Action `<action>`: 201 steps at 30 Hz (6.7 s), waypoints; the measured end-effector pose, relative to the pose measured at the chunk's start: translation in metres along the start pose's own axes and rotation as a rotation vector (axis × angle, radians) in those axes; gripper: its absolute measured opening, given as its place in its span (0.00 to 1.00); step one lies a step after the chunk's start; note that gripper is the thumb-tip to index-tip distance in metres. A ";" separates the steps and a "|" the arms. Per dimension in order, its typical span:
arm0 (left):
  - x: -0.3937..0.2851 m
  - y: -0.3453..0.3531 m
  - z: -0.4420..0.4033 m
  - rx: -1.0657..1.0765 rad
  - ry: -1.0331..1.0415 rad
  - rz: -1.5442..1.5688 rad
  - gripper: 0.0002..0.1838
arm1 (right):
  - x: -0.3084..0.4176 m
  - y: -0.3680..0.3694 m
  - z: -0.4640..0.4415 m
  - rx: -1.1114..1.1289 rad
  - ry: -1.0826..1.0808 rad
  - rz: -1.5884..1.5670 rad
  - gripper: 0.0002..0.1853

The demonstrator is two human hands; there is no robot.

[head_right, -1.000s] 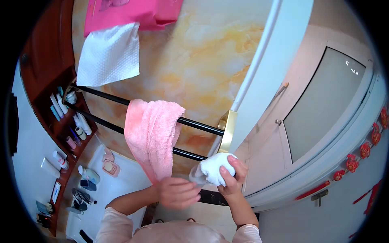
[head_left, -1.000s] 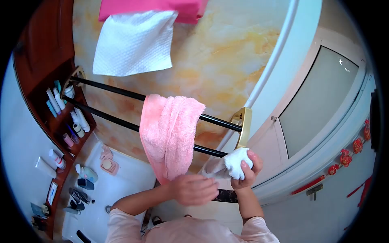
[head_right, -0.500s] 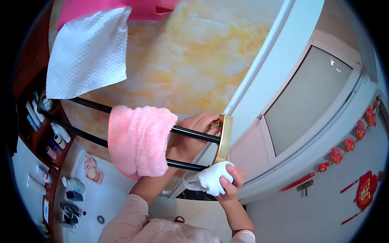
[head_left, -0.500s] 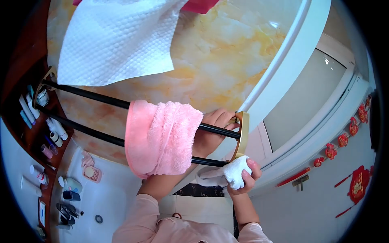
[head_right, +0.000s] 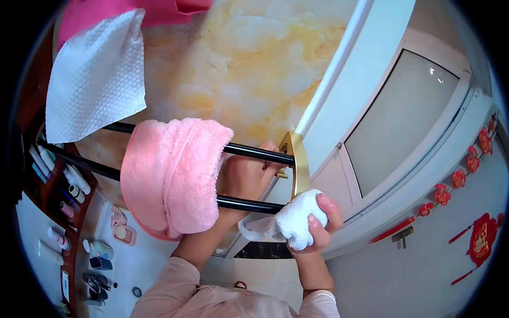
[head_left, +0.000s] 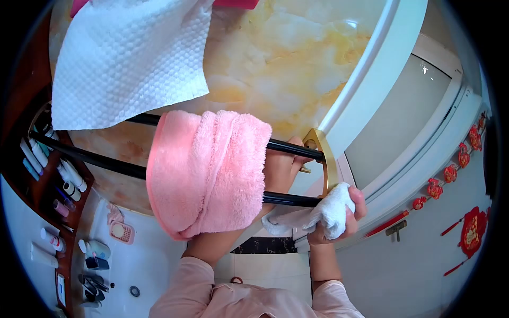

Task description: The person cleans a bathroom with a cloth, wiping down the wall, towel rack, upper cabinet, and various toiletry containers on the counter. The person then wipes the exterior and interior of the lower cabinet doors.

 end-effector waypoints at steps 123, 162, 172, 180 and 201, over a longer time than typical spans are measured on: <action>-0.073 -0.264 0.104 -0.581 0.360 0.817 0.44 | 0.234 0.061 -0.238 0.581 -0.848 -0.542 0.26; 0.005 -0.466 -0.183 -0.901 0.289 -0.855 0.32 | -0.128 0.022 -0.274 0.143 -0.423 0.380 0.19; -0.005 -0.476 -0.176 -0.880 0.300 -1.079 0.30 | -0.138 0.024 -0.270 0.129 -0.438 0.425 0.20; -0.029 -0.548 -0.289 -1.012 0.595 -0.933 0.36 | -0.137 0.022 -0.270 0.170 -0.422 0.420 0.18; 0.051 -0.491 -0.125 -0.415 0.243 -0.956 0.46 | -0.150 0.016 -0.273 0.221 -0.506 0.433 0.19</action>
Point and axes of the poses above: each hand's wrist, its own z-axis away from the middle knuckle, its own y-axis out of the palm, x = y × z, the point moved 3 cm from there along -z, towards the middle knuckle, and after that the axes turned 7 degrees about x, right-handed, at the moved point
